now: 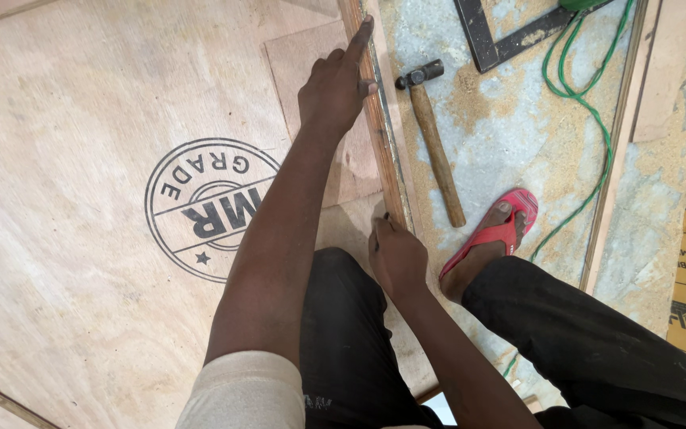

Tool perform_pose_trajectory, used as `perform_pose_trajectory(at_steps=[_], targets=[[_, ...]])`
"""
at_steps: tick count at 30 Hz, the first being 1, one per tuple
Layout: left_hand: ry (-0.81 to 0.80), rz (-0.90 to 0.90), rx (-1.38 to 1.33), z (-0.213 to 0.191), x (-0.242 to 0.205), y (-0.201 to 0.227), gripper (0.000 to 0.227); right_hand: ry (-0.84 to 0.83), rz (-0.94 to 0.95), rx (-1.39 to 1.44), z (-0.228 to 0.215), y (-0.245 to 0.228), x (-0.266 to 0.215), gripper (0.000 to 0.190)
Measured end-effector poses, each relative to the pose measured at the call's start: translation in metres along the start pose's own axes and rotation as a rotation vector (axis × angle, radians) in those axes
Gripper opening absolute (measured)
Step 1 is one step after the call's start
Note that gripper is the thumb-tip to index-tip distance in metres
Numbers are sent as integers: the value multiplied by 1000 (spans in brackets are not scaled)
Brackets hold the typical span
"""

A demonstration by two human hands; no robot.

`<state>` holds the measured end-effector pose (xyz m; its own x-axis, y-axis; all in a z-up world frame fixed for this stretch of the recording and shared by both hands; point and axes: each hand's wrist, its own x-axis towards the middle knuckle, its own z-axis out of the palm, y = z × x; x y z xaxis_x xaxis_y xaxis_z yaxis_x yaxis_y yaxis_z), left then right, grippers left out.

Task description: The person measures and marks a wooden plank using a pencil and a triangular template, then uses a handheld electric router to cut along the marked lines. The person handles the wood and tools directly to shape the piece.

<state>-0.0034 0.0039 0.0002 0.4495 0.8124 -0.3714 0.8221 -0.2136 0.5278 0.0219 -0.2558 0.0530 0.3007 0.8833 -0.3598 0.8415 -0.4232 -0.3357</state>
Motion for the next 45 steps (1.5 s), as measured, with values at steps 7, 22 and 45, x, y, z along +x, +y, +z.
perform_pose_trajectory(at_steps=[7, 22, 45], targets=[[56, 46, 28, 5, 0, -5, 96, 178, -94, 117, -12, -15, 45, 39], [55, 36, 40, 12, 1, -7, 96, 235, -15, 187, 4, -7, 40, 32], [-191, -331, -89, -48, 12, -1, 100, 166, -277, 218, -53, -43, 61, 30]])
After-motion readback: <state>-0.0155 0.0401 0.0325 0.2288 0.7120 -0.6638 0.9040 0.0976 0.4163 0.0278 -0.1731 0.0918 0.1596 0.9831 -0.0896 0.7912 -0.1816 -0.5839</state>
